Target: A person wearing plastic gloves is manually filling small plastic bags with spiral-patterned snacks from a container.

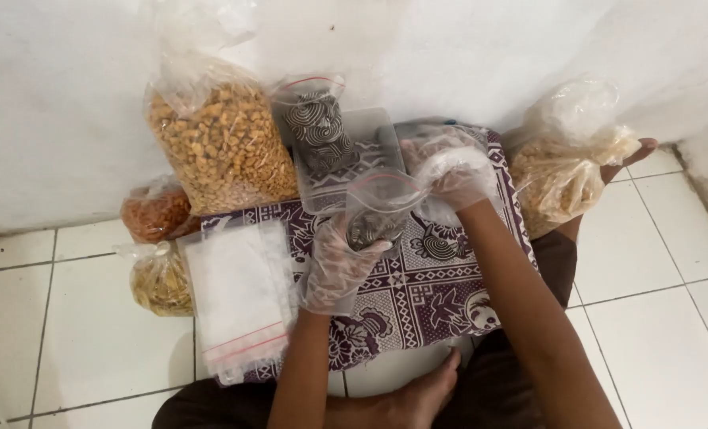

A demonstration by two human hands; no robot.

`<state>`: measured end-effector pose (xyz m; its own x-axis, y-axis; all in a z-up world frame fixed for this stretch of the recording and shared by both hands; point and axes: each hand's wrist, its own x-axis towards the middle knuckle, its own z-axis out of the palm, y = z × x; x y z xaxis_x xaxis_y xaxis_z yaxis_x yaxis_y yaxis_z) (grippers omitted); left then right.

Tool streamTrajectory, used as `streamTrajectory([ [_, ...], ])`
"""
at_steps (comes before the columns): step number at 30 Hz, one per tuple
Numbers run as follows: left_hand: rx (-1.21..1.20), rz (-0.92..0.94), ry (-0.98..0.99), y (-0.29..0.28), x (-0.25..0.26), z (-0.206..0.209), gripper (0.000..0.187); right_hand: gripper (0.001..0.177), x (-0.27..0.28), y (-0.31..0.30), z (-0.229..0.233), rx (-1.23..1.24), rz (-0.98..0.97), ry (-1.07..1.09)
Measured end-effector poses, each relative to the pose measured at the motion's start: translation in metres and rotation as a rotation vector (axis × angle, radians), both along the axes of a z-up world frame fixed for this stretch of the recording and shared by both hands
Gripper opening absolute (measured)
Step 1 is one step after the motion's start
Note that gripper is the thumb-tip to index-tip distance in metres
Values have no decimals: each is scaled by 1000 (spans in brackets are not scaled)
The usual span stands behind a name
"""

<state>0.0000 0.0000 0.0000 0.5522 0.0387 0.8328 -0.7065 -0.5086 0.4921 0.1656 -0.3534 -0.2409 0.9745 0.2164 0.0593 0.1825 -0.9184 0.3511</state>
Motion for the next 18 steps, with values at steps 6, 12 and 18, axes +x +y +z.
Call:
streamTrajectory([
  [6,-182,-307,301,15,1,6,42,42,39,-3,-39,-85,21,-60],
  [12,100,-13,-53,4,4,-27,54,51,-4,30,16,-158,-33,-157],
  [18,-88,-155,206,7,1,-23,55,48,-11,59,59,-130,-27,-132],
])
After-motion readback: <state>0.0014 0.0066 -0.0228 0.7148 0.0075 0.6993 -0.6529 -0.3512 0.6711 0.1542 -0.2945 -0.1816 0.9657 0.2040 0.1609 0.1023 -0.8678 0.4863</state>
